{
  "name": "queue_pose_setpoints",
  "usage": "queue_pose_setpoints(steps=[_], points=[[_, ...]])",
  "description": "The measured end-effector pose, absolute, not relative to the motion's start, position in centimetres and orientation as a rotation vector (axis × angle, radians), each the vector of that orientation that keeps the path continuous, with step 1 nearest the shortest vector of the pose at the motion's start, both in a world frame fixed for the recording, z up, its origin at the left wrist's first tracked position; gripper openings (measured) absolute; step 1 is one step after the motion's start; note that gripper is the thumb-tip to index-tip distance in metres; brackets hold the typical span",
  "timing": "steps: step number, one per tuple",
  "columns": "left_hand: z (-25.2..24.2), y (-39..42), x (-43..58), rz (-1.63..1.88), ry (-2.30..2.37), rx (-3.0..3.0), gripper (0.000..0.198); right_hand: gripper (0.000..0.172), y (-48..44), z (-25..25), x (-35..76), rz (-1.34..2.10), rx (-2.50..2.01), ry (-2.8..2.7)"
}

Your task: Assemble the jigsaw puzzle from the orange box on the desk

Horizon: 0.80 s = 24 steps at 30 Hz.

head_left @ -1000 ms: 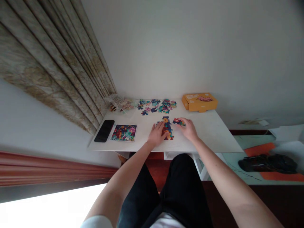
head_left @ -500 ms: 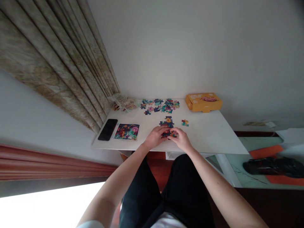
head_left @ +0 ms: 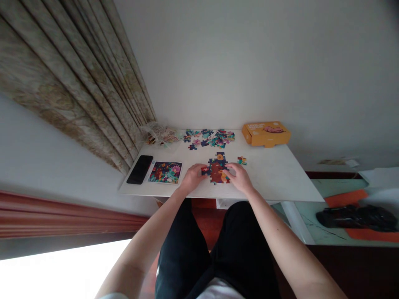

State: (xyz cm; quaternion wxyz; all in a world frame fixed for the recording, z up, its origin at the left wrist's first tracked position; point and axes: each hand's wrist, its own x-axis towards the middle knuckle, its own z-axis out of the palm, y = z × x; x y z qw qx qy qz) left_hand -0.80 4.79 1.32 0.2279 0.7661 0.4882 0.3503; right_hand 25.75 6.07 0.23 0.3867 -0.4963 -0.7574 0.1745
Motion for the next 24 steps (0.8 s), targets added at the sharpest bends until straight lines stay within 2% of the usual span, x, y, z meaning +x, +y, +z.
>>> queue_pose_setpoints(steps=[6, 12, 24], points=[[0.2, 6.2, -3.6, 0.945, 1.477, 2.092, 0.037, 0.03, 6.3, -0.3, 26.6, 0.327, -1.28, -2.01], [0.1, 7.1, -3.1, 0.902, 1.396, 2.153, 0.026, 0.032, 5.6, -0.1, 25.8, 0.242, -1.393, -2.18], [-0.8, 7.8, -1.7, 0.837, 1.281, 2.166, 0.023, 0.033, 5.5, 0.1, 25.8, 0.231, -1.402, -2.194]])
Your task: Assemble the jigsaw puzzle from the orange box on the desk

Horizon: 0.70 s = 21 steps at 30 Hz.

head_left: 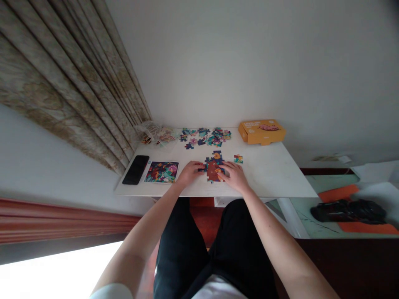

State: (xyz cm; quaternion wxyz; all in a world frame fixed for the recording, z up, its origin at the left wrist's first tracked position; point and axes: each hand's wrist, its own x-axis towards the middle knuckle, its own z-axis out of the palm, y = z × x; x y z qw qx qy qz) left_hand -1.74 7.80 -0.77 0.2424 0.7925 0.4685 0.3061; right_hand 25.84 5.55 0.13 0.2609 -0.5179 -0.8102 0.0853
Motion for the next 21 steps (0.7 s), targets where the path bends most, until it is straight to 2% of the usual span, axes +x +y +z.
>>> queue_pose_setpoints(steps=[10, 15, 21], points=[[0.5, 6.8, -1.9, 0.668, 1.305, 2.476, 0.027, 0.033, 5.5, 0.0, 25.9, 0.232, -1.403, -2.194], [0.7, 5.6, -1.4, 0.675, 1.356, 2.599, 0.036, 0.033, 5.5, 0.0, 25.8, 0.229, -1.398, -2.19], [1.0, 4.7, -0.8, 0.527, 1.231, 2.732, 0.044, 0.035, 5.6, -0.1, 25.8, 0.228, -1.395, -2.201]])
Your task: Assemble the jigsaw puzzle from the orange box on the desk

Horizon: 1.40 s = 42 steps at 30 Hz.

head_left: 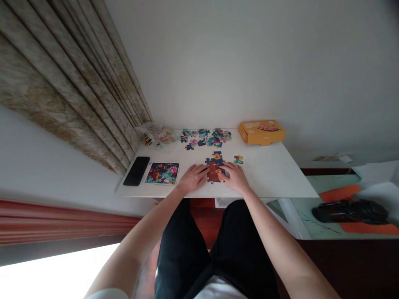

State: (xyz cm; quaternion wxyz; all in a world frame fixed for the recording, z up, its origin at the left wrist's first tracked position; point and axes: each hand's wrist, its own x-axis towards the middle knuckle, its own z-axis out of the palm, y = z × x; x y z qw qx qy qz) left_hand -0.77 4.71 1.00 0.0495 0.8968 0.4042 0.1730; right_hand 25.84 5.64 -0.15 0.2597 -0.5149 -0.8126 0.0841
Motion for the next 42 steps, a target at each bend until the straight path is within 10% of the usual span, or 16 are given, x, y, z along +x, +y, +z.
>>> queue_pose_setpoints(steps=[21, 32, 42], points=[[0.5, 4.6, -0.5, 0.731, 1.151, 2.686, 0.031, 0.028, 5.3, 0.2, 25.5, 0.213, -1.303, -2.206], [2.4, 17.6, -4.2, 0.528, 1.926, 2.041, 0.057, 0.025, 6.6, -0.8, 26.4, 0.277, -1.454, -1.844], [3.1, 21.7, -5.7, 0.532, 1.966, 1.709, 0.037, 0.026, 7.1, -0.8, 26.4, 0.394, -1.462, -1.744]])
